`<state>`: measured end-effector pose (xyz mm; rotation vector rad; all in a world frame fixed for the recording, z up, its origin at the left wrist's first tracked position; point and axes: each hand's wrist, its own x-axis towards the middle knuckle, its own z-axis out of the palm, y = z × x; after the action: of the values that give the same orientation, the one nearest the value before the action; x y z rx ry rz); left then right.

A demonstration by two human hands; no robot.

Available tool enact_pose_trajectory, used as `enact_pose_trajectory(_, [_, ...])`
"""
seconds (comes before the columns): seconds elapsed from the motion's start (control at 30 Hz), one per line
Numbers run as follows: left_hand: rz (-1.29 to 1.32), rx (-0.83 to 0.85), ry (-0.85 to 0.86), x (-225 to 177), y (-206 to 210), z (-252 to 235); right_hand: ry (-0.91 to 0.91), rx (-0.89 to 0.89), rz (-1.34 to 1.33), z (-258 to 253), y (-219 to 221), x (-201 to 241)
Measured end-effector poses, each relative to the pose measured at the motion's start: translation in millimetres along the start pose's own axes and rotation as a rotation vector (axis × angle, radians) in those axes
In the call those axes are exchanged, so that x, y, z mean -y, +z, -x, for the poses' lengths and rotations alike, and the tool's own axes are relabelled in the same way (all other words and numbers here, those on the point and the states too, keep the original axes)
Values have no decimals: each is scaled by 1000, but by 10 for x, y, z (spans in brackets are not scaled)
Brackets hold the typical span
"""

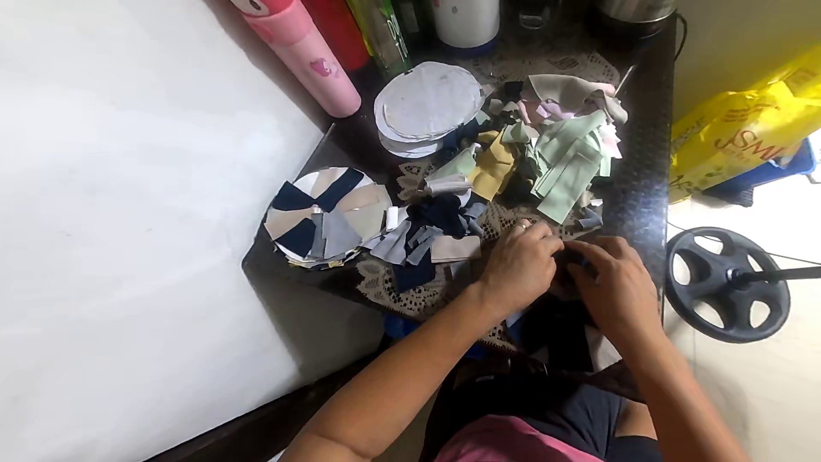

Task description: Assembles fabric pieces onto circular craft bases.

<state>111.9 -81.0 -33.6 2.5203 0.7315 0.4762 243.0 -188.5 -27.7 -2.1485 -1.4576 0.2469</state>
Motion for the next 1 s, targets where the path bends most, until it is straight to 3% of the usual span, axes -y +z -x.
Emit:
enact_pose_trajectory(0.17, [13,47,24,39,-48,-40,-136,-116,-14,188,-66,-135])
enact_pose_trajectory(0.4, [34,123,-20,20,-111,-70,-259,-175,189,272,143,79])
enact_pose_trajectory(0.53, [21,114,0,30,-104,-68,-243,-198,194,202,152,70])
enact_pose_trajectory(0.73, [27,72,43,72,-72,-54,-404,-221,233,238,128,-9])
enact_pose_trajectory(0.83, [25,40,62,82,-54,-33,-392,-189,205,310,173,-44])
enact_pose_trajectory(1.0, [-11,132,21,24,-107,-13,-250,-218,29,401,104,-91])
